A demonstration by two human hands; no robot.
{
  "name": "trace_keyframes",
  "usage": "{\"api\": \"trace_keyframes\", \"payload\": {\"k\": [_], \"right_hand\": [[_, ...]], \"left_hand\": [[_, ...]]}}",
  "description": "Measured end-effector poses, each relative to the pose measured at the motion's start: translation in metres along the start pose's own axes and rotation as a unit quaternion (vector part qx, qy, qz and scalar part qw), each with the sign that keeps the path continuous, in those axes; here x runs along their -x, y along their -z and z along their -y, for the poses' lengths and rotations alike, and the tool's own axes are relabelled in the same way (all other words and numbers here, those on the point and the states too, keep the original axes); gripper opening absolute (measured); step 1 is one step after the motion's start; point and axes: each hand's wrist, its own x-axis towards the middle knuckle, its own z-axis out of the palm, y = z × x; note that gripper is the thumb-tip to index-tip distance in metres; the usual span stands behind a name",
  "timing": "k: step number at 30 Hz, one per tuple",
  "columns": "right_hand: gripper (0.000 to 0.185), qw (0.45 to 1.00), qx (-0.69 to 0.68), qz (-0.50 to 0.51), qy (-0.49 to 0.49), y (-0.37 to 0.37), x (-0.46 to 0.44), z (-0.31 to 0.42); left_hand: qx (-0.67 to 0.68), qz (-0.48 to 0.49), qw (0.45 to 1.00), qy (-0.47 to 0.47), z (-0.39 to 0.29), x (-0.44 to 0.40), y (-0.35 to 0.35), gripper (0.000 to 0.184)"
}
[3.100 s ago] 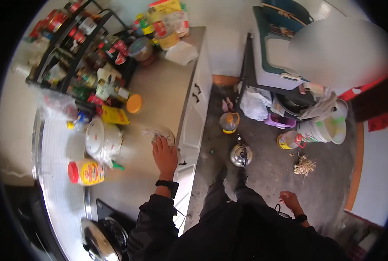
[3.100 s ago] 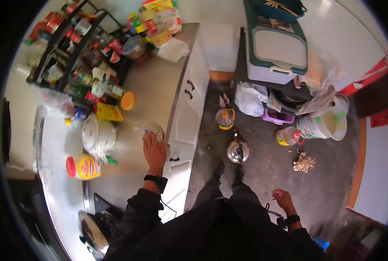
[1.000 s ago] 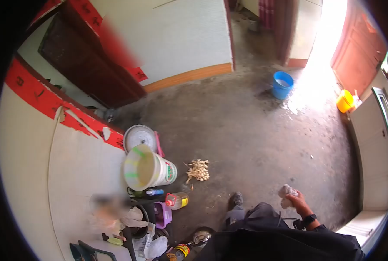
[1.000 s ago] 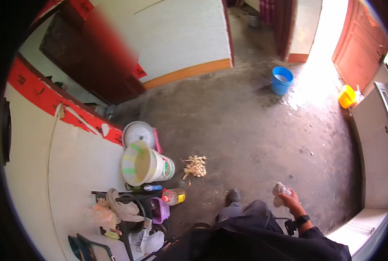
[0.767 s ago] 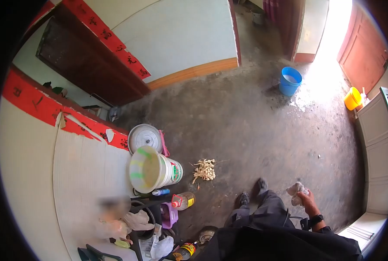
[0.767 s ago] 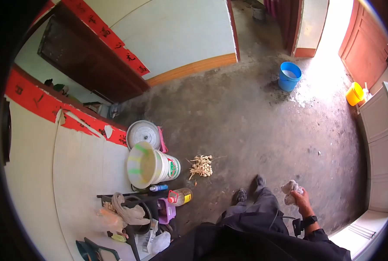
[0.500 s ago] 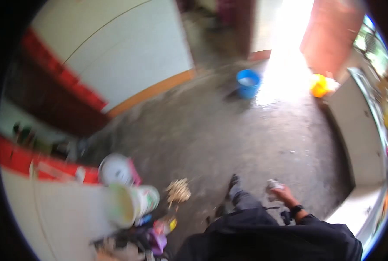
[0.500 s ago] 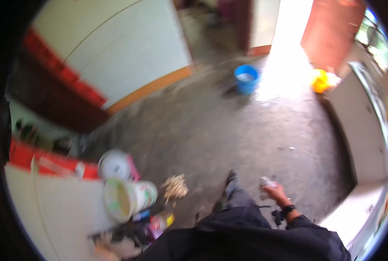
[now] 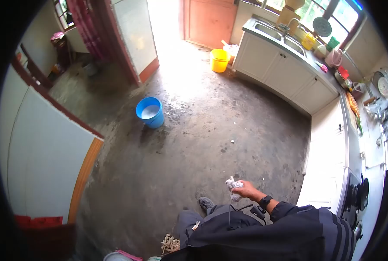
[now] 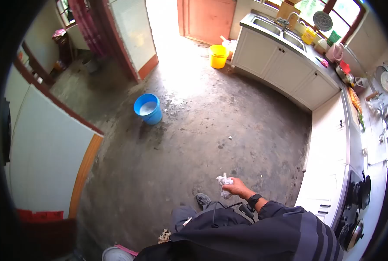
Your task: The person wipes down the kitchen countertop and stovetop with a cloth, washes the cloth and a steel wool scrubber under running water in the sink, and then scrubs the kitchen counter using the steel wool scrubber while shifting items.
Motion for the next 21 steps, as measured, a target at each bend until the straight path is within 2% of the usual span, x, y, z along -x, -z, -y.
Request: {"api": "trace_keyframes", "payload": {"k": [3, 5, 6, 8, 10, 11, 12, 13, 16, 18, 21], "right_hand": [[0.039, 0.999, -0.028, -0.022, -0.027, -0.005, -0.019, 0.002], [0.039, 0.998, -0.035, -0.035, -0.043, -0.018, -0.025, 0.012], [0.039, 0.998, -0.031, -0.04, -0.047, -0.023, -0.033, 0.021], [0.04, 0.998, -0.007, -0.037, -0.053, -0.027, -0.044, 0.054], [0.044, 0.999, 0.026, -0.039, -0.01, -0.035, -0.057, 0.078], [0.045, 0.998, 0.037, -0.039, 0.014, -0.038, -0.064, 0.089], [0.046, 0.997, 0.053, -0.048, 0.012, -0.041, -0.071, 0.1], [0.044, 0.998, 0.021, -0.051, 0.017, -0.046, -0.073, 0.116], [0.038, 0.998, -0.03, -0.048, 0.001, -0.052, -0.081, 0.169], [0.036, 0.998, -0.045, -0.047, -0.014, -0.059, -0.095, 0.187], [0.034, 1.0, 0.019, 0.008, -0.008, -0.054, -0.153, 0.182]], "left_hand": [[0.009, 0.036, 0.999, -0.003, -0.029, -0.029, -0.019, 0.071], [0.025, 0.063, 0.997, -0.044, -0.062, -0.044, -0.018, 0.072], [0.041, 0.086, 0.991, -0.09, -0.091, -0.052, -0.01, 0.072], [0.111, 0.179, 0.946, -0.246, -0.193, -0.053, -0.013, 0.072], [0.165, 0.289, 0.849, -0.41, -0.327, -0.042, -0.058, 0.079], [0.21, 0.409, 0.745, -0.483, -0.388, -0.023, -0.087, 0.083], [0.225, 0.451, 0.662, -0.554, -0.438, 0.01, -0.117, 0.083], [0.238, 0.472, 0.613, -0.587, -0.468, 0.029, -0.133, 0.082], [0.267, 0.469, 0.569, -0.621, -0.507, 0.041, -0.154, 0.082], [0.278, 0.445, 0.576, -0.627, -0.518, 0.027, -0.154, 0.082], [0.302, 0.406, 0.586, -0.633, -0.534, -0.002, -0.154, 0.081]]}}
